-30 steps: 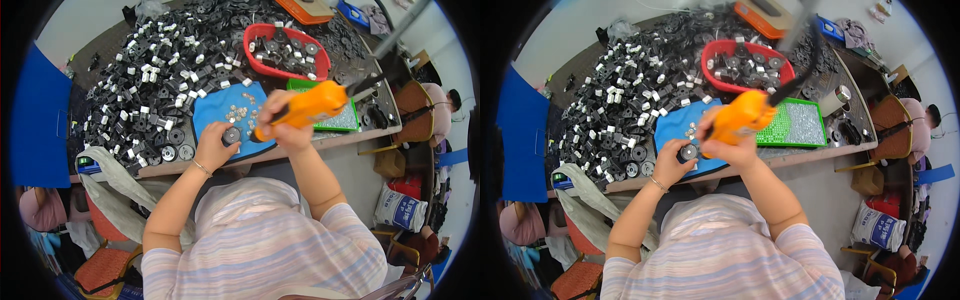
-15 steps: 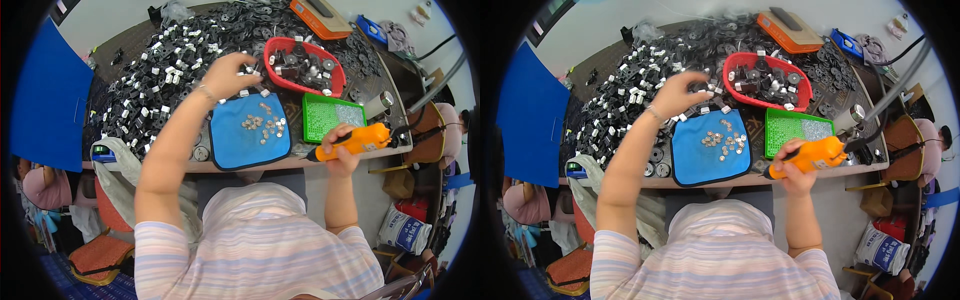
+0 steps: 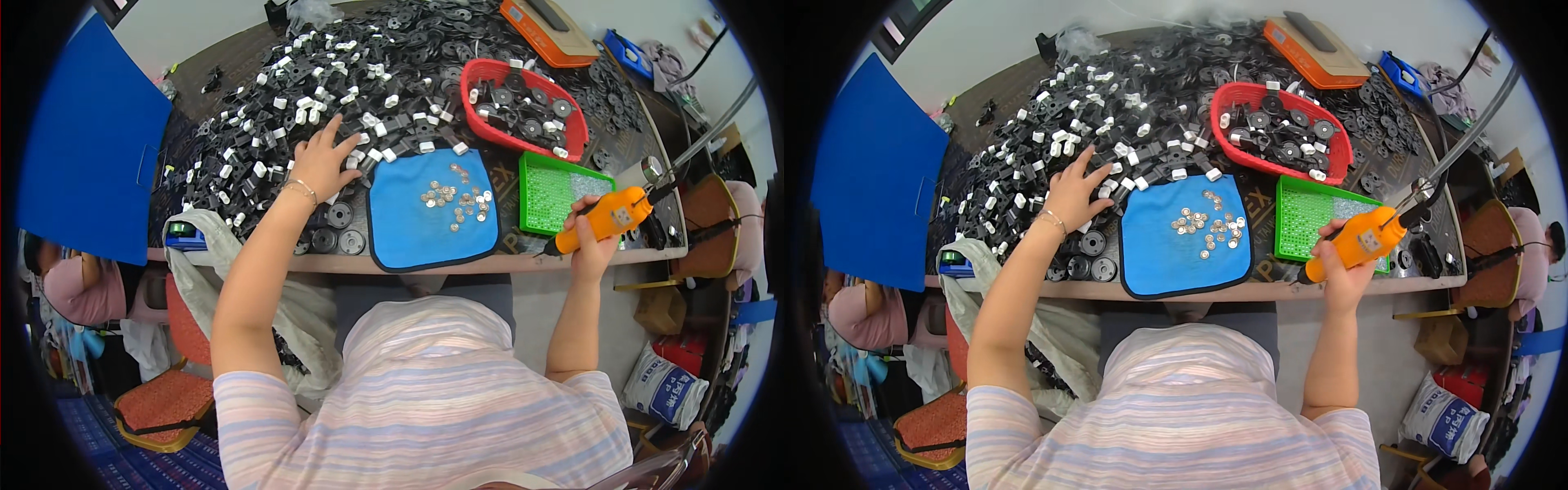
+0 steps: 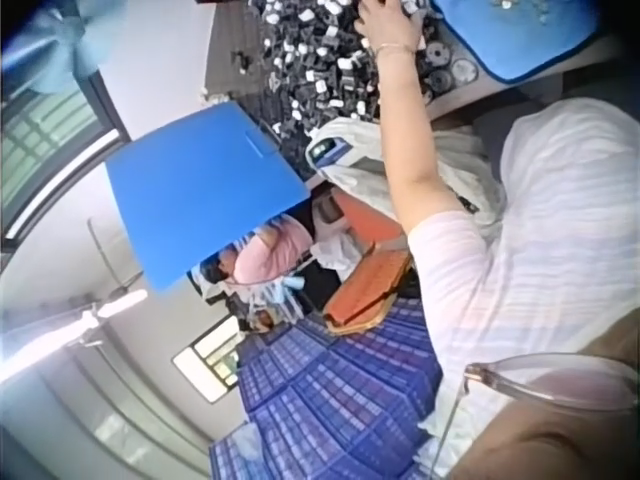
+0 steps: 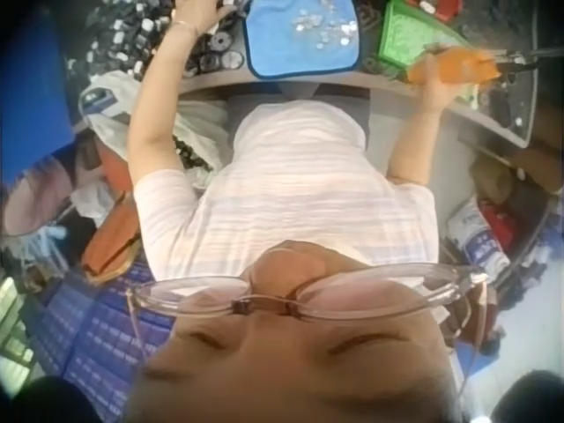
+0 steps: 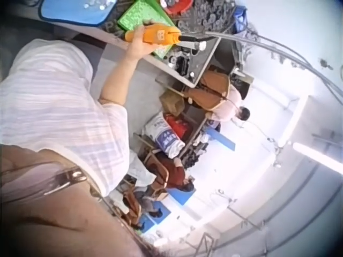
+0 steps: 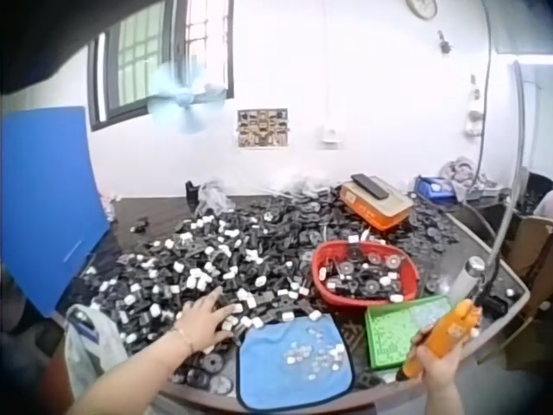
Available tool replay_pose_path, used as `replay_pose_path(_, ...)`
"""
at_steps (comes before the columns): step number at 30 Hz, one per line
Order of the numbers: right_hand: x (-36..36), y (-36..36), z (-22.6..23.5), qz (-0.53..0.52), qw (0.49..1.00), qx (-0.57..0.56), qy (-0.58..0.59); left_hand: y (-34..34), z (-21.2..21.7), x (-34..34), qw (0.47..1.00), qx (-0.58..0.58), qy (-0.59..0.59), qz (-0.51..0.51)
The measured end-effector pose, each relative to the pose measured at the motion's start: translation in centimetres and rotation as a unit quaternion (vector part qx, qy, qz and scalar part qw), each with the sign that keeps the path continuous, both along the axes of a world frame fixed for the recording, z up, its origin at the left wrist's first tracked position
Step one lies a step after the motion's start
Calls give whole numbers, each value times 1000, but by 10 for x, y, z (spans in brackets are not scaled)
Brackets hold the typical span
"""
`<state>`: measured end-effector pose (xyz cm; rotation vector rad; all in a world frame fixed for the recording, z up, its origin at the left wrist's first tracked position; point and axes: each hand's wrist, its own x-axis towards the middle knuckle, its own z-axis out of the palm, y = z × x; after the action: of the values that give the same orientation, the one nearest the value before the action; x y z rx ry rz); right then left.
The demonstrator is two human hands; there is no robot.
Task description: Assembling small mechanical components using an electric screwdriver at a factory workbench.
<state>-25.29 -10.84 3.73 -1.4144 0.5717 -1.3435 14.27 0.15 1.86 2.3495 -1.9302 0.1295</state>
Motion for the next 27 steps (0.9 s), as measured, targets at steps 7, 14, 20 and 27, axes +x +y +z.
replay_pose_path(7, -3, -6, 6, -144, 977, -95, 122, -31, 0, 7, 1000, 24, -9, -1)
replay_pose_path(14, -11, -4, 5, -163, 968, -148, 118, -32, -4, 20, 998, -45, -10, -43)
replay_pose_path(20, -2, 6, 17, -256, 939, -198, 112, -37, 6, 32, 988, -142, 43, -45)
replay_pose_path(27, 37, 51, 7, -173, 881, -401, 182, -27, 50, 14, 923, -270, 272, -30)
